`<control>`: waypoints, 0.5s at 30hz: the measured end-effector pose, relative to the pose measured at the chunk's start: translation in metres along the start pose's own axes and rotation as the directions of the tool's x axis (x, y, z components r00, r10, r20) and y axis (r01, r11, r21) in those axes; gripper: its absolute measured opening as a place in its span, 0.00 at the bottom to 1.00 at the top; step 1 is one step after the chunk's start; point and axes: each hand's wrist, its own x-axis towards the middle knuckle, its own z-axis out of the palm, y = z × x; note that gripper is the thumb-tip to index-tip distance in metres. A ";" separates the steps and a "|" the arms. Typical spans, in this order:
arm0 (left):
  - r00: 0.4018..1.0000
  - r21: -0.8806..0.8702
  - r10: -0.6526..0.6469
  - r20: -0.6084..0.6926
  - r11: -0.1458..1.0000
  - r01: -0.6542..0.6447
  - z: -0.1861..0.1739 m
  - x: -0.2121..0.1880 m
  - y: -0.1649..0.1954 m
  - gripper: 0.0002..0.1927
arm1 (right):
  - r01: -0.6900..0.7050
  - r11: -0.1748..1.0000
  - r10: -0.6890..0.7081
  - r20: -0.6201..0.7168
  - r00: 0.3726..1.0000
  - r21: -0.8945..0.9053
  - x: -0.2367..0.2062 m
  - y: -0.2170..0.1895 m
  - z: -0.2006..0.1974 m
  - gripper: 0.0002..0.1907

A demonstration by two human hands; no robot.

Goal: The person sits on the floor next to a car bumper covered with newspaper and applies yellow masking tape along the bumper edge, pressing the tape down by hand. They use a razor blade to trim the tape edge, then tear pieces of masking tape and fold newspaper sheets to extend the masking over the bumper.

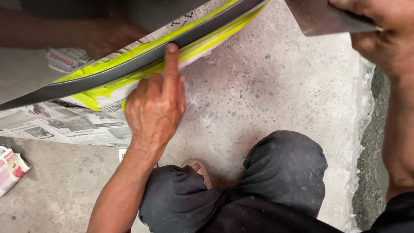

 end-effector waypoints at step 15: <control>0.965 -0.648 0.039 0.258 0.748 0.143 0.028 0.051 0.092 0.35 | -0.993 -0.116 0.212 0.976 -0.049 -0.024 -0.267 -0.211 0.169 0.18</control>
